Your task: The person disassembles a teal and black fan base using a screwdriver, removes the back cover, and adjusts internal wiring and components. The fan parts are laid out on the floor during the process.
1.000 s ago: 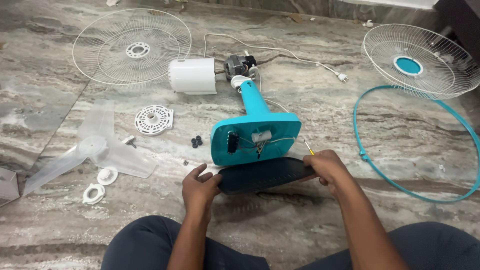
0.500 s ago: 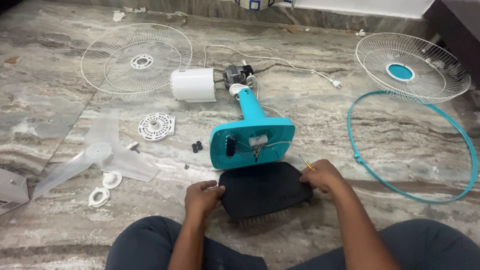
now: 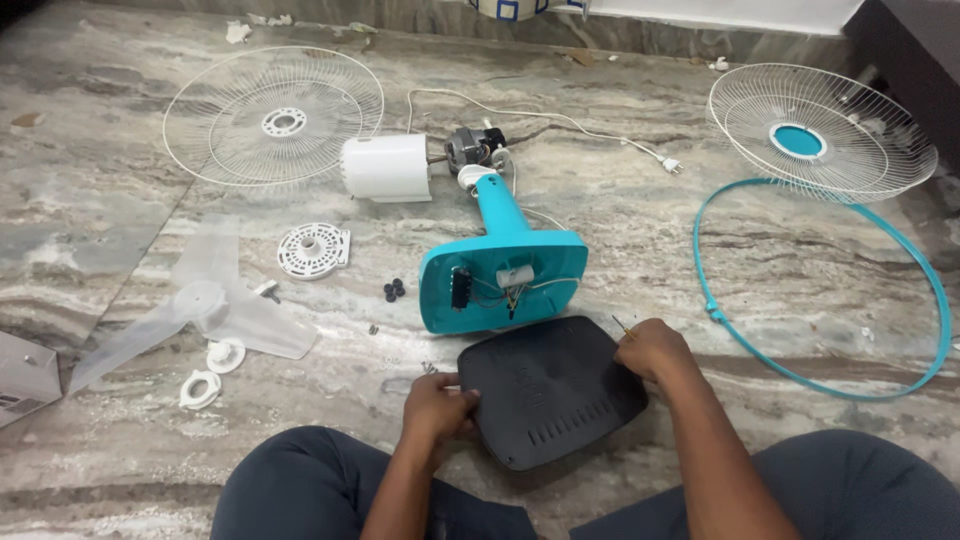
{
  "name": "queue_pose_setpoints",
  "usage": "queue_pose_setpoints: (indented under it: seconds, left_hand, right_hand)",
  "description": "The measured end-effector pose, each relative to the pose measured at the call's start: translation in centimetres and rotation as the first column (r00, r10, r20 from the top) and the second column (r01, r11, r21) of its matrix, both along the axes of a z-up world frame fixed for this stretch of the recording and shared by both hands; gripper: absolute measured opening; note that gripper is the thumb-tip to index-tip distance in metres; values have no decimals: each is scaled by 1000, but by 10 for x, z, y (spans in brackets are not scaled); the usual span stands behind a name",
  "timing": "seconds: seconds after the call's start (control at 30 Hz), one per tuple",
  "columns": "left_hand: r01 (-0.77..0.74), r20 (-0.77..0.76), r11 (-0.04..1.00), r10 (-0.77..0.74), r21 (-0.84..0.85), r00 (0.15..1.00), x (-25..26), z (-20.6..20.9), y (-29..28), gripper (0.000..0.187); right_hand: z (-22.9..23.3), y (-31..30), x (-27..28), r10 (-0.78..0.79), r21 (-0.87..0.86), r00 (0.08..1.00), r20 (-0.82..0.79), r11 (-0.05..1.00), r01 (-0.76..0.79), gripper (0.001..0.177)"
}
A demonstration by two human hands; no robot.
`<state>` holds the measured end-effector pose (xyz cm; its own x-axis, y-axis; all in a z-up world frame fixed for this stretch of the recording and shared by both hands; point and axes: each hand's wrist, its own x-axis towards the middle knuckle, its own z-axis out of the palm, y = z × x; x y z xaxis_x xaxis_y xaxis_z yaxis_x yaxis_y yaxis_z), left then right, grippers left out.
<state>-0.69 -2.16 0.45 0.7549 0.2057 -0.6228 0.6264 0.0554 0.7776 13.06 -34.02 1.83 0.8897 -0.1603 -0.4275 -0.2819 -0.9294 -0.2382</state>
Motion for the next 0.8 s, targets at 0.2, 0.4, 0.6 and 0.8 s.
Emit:
queue_pose_setpoints:
  seconds: [0.2,0.4,0.6,0.8]
  left_hand:
    - [11,-15,989,-13,-149,1000,-6,10,-10,32]
    - [6,18,995,-4,-100,1000,-4,21,14,37]
    - [-71,149,997,75,-30,986,-14,71,68,38]
    - [-477,363,872,412,108,836,-26,99,91,28]
  right_hand:
    - [1,-1,1,-40,-28,999,-14,999,40,26]
    - [31,10,-11,4,235,1000,-11,972,-1,27]
    - [106,40,-38,18,567,957,-291,808,157,28]
    - [105,79,-59,39,745,958,-283,638,195,31]
